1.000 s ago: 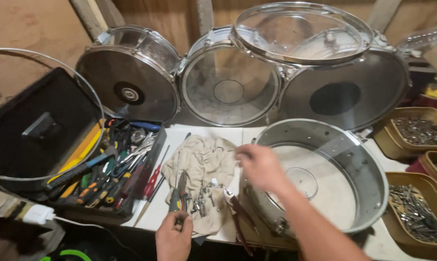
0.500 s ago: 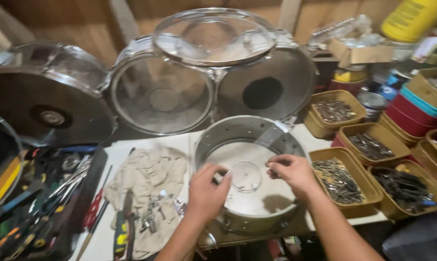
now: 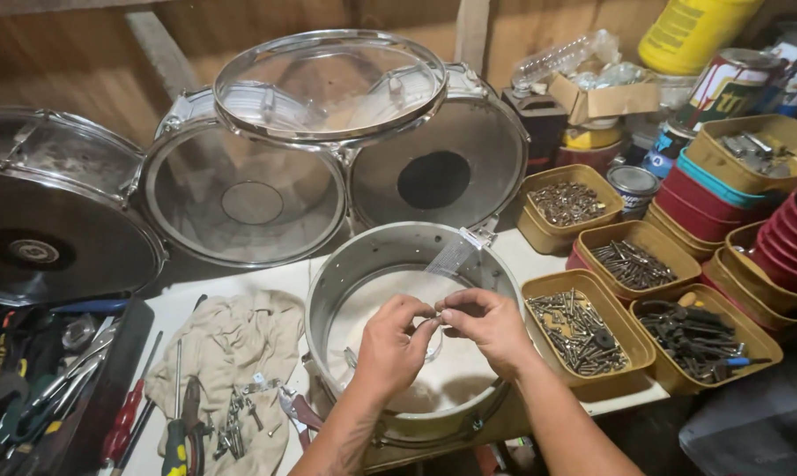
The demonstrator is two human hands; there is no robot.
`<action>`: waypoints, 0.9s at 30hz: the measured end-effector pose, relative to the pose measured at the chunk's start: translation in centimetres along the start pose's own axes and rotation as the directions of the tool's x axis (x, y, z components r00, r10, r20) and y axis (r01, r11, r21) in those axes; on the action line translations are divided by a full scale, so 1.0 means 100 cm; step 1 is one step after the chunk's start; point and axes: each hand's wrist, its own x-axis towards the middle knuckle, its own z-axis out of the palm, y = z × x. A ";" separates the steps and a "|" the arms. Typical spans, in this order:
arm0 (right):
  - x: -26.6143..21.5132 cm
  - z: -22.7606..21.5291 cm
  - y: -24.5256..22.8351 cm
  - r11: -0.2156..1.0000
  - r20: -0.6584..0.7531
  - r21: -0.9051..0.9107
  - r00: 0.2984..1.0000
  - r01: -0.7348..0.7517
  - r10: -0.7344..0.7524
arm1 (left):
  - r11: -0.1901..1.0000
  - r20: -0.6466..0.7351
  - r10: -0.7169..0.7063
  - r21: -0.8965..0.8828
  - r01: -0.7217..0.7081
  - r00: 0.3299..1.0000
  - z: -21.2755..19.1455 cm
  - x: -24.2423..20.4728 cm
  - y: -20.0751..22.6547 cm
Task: The person assembles small metal hardware components, including screws and tension rods, into a drum shell. They repeatedly pick up parts from containers and the workbench, insert them into the shell, and tighten them by hand.
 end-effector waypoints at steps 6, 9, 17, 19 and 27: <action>-0.001 -0.004 0.003 0.998 0.027 -0.061 0.999 -0.031 0.033 | 0.995 -0.039 0.086 0.057 -0.084 0.996 0.002 -0.002 0.005; 0.000 -0.005 0.004 0.997 0.038 -0.063 0.999 -0.036 0.038 | 0.994 -0.049 0.092 0.062 -0.089 0.995 0.002 -0.002 0.004; -0.001 -0.006 0.002 0.993 0.065 -0.086 0.994 -0.084 0.090 | 0.990 -0.057 0.123 0.072 -0.119 0.991 0.000 -0.004 0.000; 0.001 -0.008 0.004 0.992 0.066 -0.095 0.994 -0.079 0.085 | 0.991 -0.051 0.117 0.075 -0.113 0.992 0.000 -0.004 -0.003; -0.003 -0.006 -0.001 0.982 0.069 -0.188 0.997 -0.025 0.038 | 0.986 -0.042 0.132 0.104 -0.127 0.990 -0.002 -0.007 0.000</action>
